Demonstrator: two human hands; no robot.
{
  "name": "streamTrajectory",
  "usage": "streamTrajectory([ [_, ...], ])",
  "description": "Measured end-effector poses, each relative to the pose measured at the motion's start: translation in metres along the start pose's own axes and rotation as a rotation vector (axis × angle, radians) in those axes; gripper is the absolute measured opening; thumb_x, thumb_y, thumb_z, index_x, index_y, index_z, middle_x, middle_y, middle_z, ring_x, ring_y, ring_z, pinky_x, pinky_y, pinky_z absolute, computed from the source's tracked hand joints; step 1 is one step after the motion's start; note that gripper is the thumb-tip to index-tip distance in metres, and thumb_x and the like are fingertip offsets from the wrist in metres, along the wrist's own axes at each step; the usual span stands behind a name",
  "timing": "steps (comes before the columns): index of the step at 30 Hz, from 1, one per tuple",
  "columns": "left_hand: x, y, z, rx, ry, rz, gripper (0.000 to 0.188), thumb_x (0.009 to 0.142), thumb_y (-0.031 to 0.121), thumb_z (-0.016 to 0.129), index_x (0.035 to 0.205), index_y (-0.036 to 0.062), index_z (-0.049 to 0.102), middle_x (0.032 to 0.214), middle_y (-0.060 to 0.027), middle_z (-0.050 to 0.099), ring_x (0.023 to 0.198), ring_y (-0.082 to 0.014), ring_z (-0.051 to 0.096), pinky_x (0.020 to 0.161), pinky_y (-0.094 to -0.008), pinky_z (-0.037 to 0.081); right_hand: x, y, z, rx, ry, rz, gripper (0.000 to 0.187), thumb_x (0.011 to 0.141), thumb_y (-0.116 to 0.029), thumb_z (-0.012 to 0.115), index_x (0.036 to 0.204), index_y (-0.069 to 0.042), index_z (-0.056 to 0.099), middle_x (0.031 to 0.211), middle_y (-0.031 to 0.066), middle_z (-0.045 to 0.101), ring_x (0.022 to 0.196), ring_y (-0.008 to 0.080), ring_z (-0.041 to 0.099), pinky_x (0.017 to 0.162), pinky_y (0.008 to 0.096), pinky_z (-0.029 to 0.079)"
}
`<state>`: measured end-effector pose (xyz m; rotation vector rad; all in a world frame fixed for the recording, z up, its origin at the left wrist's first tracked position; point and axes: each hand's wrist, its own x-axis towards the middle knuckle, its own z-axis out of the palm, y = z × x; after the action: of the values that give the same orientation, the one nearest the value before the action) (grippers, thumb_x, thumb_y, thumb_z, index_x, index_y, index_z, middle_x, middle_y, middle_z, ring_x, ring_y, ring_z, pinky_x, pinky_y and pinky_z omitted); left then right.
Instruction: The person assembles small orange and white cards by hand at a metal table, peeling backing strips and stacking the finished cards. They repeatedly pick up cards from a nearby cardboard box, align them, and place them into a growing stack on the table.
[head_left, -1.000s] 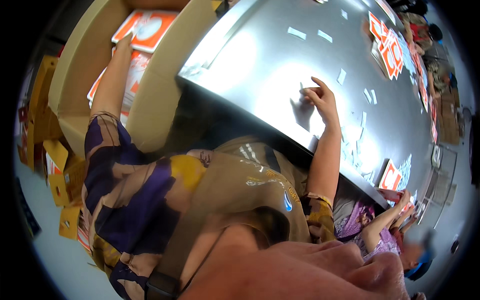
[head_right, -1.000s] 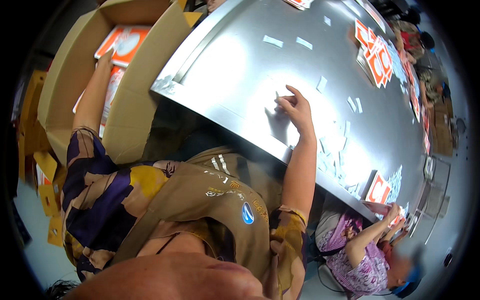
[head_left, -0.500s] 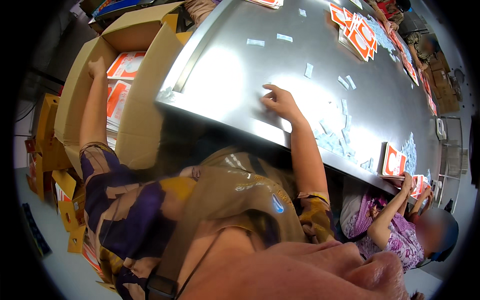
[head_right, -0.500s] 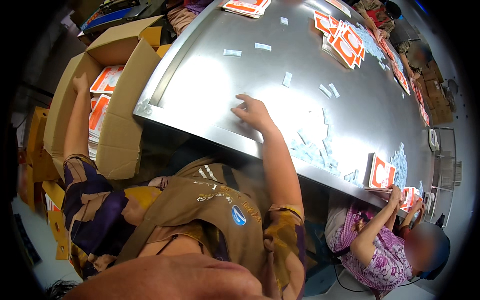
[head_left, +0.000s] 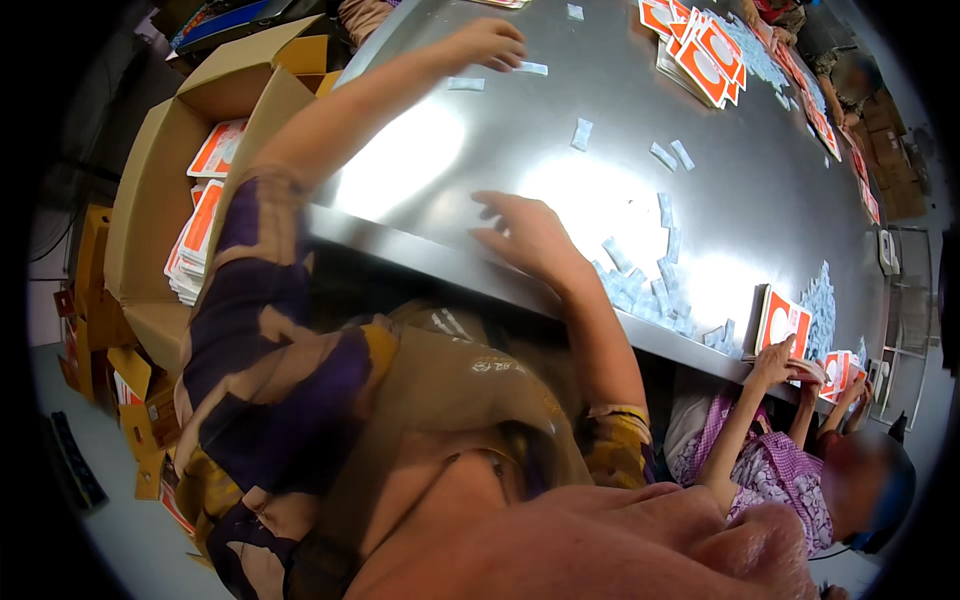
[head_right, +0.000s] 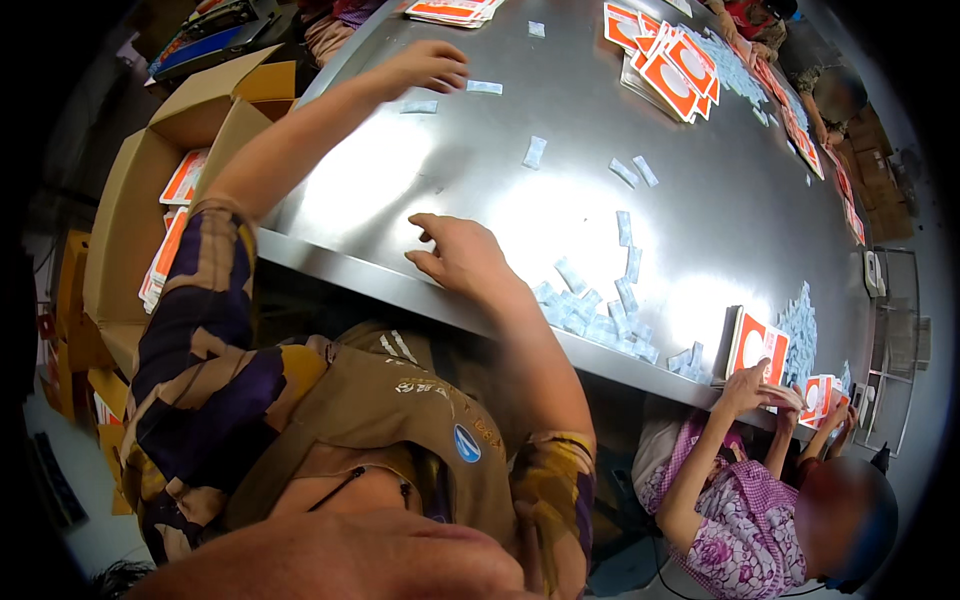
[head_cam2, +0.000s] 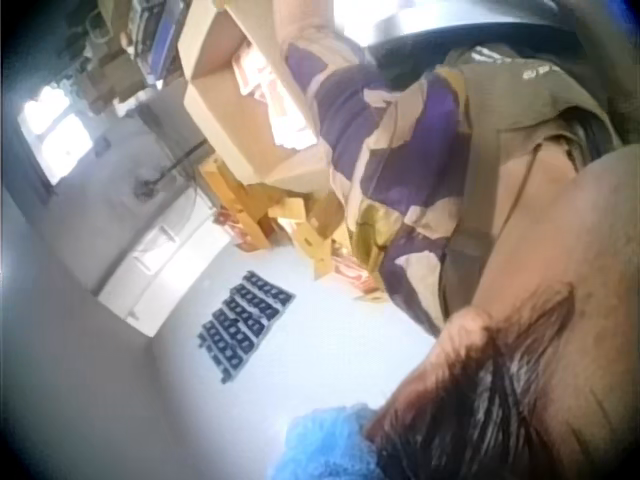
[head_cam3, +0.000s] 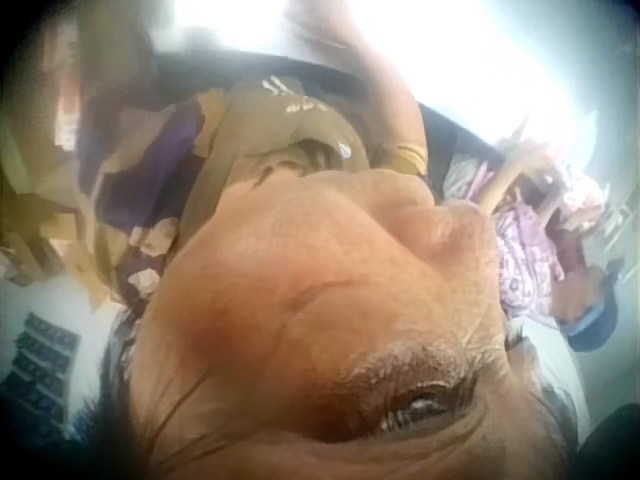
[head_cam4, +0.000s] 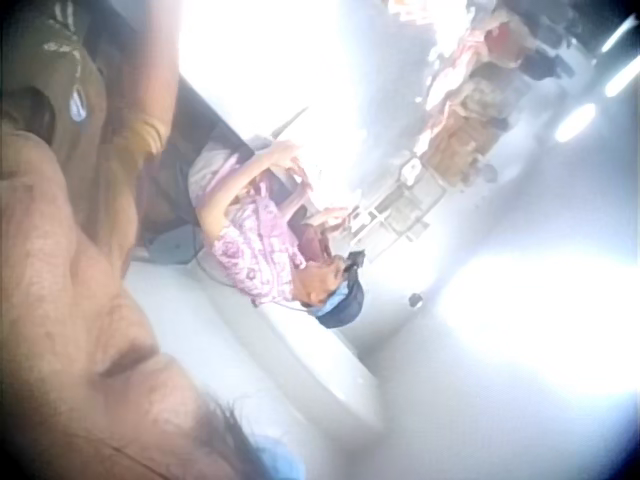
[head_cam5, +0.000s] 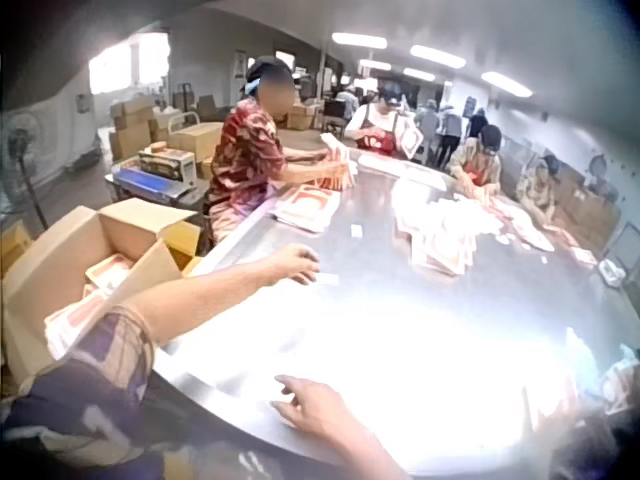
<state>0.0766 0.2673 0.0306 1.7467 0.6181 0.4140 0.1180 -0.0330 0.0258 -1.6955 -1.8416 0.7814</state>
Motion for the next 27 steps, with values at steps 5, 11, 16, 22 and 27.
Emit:
streamTrajectory([
  [5,0.128,-0.022,0.110,-0.091,-0.223,-0.159,0.029,0.089,0.015,0.060,0.111,-0.0040,0.059,0.099,-0.0145,0.067,0.084,-0.0207,0.068,0.073,-0.0299,0.057,-0.025,0.082,-0.064,0.050,0.282,0.202,0.037,0.083,-0.017,0.067,0.117,-0.003,0.060,0.094,0.0134,0.069,0.078,0.0244,0.068,0.072,0.0338,0.053],
  [11,0.297,-0.042,0.191,-0.220,0.055,-0.314,0.020,0.086,0.013,0.061,0.096,-0.0036,0.065,0.094,-0.0155,0.067,0.079,-0.0214,0.068,0.068,-0.0313,0.057,-0.045,0.179,-0.070,0.019,0.573,0.421,0.033,0.084,-0.014,0.064,0.115,-0.003,0.062,0.089,0.0127,0.069,0.071,0.0224,0.067,0.069,0.0321,0.052],
  [16,0.377,-0.057,0.225,0.443,0.374,-0.277,0.039,0.077,0.033,0.069,0.096,-0.0013,0.067,0.100,-0.0183,0.068,0.092,-0.0279,0.067,0.077,-0.0383,0.054,-0.036,0.164,-0.068,-0.144,0.458,0.177,0.035,0.084,-0.013,0.062,0.118,-0.006,0.057,0.097,0.0117,0.065,0.078,0.0278,0.065,0.068,0.0378,0.052],
  [22,0.416,-0.049,0.275,0.439,0.568,-0.210,0.054,0.075,0.046,0.072,0.107,0.0037,0.068,0.107,-0.0177,0.067,0.101,-0.0312,0.065,0.086,-0.0393,0.051,-0.040,0.150,-0.069,-0.129,0.382,0.111,0.038,0.083,-0.011,0.062,0.120,-0.003,0.056,0.101,0.0132,0.060,0.084,0.0295,0.063,0.070,0.0379,0.053],
  [27,0.438,-0.056,0.256,0.518,0.344,-0.351,0.049,0.071,0.043,0.080,0.098,0.0035,0.069,0.085,-0.0119,0.069,0.071,-0.0242,0.067,0.068,-0.0343,0.055,-0.040,0.150,-0.068,-0.153,0.297,0.105,0.039,0.083,-0.011,0.061,0.121,-0.003,0.056,0.102,0.0113,0.060,0.086,0.0270,0.063,0.071,0.0370,0.053],
])
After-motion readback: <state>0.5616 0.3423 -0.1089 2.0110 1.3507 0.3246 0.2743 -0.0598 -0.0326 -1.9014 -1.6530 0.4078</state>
